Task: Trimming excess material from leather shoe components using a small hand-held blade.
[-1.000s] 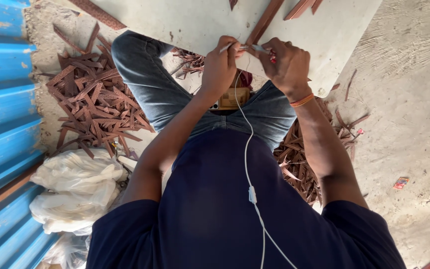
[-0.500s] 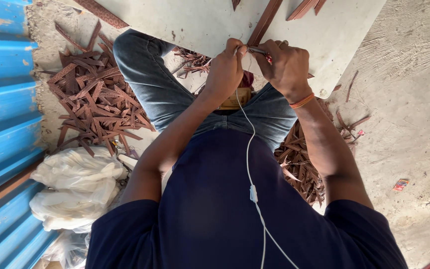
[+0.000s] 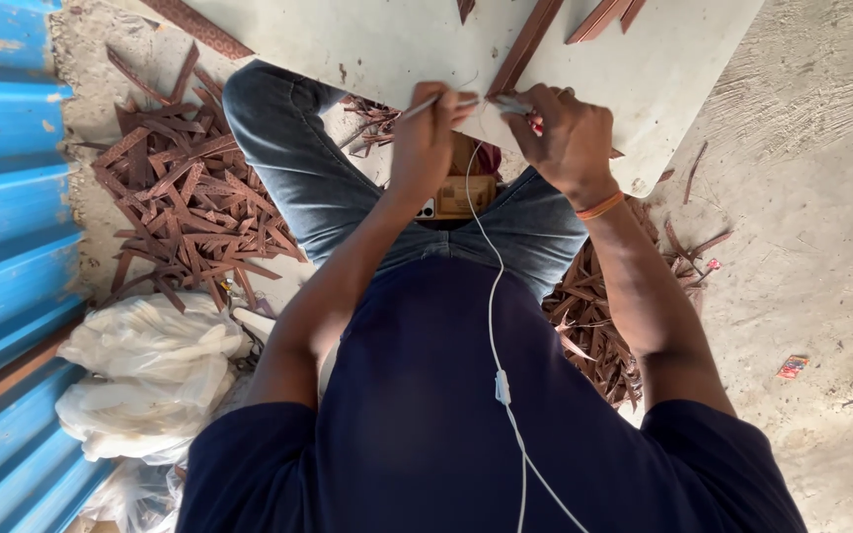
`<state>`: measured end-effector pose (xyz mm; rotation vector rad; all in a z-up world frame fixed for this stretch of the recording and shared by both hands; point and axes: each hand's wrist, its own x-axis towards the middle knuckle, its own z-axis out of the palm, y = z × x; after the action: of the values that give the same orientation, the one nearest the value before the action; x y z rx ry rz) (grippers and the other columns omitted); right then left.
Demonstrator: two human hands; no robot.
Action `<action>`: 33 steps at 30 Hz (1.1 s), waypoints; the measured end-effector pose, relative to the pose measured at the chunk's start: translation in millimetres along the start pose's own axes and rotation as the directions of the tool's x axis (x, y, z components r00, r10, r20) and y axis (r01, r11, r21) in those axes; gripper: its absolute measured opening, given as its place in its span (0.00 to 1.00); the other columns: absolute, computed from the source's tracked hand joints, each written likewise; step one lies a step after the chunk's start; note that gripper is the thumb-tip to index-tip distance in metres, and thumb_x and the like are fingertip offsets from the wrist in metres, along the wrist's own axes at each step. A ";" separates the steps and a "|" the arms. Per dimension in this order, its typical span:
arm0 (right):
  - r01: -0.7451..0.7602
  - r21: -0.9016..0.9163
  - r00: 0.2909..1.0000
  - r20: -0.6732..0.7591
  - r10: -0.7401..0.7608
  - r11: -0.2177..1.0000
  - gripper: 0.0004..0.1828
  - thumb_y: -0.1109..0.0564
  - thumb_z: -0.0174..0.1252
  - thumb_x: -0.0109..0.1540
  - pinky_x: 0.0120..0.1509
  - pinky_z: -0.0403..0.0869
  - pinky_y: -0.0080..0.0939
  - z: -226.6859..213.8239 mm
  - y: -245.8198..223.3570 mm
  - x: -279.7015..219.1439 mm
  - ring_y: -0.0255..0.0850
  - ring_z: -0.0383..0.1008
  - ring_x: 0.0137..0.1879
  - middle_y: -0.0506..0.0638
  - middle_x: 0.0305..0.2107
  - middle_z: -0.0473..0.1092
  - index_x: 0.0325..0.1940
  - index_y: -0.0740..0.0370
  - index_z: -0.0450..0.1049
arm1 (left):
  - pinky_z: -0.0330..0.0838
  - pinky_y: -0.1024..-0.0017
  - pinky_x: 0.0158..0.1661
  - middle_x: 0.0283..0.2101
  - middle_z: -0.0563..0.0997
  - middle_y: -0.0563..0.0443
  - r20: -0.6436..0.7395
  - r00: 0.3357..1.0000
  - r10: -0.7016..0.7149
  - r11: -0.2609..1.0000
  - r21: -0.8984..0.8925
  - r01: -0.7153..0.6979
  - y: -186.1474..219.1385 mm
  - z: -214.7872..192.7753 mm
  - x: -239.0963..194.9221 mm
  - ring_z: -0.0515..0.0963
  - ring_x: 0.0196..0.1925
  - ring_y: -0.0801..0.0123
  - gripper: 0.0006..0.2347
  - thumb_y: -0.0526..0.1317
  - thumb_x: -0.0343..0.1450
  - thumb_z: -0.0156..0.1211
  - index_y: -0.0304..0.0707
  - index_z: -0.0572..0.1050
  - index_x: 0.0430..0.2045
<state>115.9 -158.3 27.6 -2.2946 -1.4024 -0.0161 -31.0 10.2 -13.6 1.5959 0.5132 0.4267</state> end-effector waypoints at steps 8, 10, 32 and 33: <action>-0.080 0.105 0.995 -0.053 0.086 0.991 0.20 0.47 0.74 0.63 0.30 0.73 0.34 -12.4 -17.4 -5.8 0.36 0.75 0.31 0.57 0.40 0.75 0.47 0.65 0.78 | 0.86 0.69 0.35 0.35 0.86 0.36 -0.218 0.961 -0.168 0.984 -0.088 0.152 -32.2 -74.6 -52.5 0.89 0.35 0.63 0.14 0.43 0.79 0.50 0.25 0.72 0.45; -0.123 0.172 0.992 -0.015 0.127 0.977 0.15 0.51 0.74 0.66 0.36 0.78 0.36 8.2 -1.3 -14.5 0.38 0.78 0.36 0.54 0.40 0.75 0.47 0.63 0.79 | 0.86 0.68 0.37 0.35 0.86 0.42 -0.104 0.792 -0.601 0.759 -0.386 0.525 -64.0 -84.7 -53.2 0.87 0.35 0.63 0.15 0.42 0.82 0.52 0.21 0.78 0.43; -0.413 0.708 0.857 0.090 0.507 0.573 0.11 0.59 0.68 0.68 0.32 0.61 0.29 4.0 -13.6 -16.8 0.26 0.60 0.29 0.47 0.27 0.72 0.52 0.68 0.81 | 0.78 0.71 0.31 0.27 0.85 0.53 0.339 0.917 -0.212 0.951 0.286 0.114 58.9 -34.0 19.5 0.86 0.27 0.71 0.13 0.48 0.76 0.57 0.38 0.81 0.38; -0.385 0.754 0.839 0.047 0.541 0.531 0.10 0.58 0.66 0.69 0.34 0.64 0.29 6.9 -7.8 -21.6 0.26 0.65 0.30 0.47 0.28 0.74 0.51 0.68 0.81 | 0.76 0.72 0.28 0.27 0.84 0.56 0.283 0.958 -0.050 0.964 0.265 -0.028 74.0 -29.7 50.8 0.84 0.25 0.73 0.13 0.48 0.78 0.53 0.38 0.79 0.41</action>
<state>97.3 -170.9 19.0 -1.7924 -0.4700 0.4197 -0.1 59.1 61.1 1.8772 0.3663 0.1129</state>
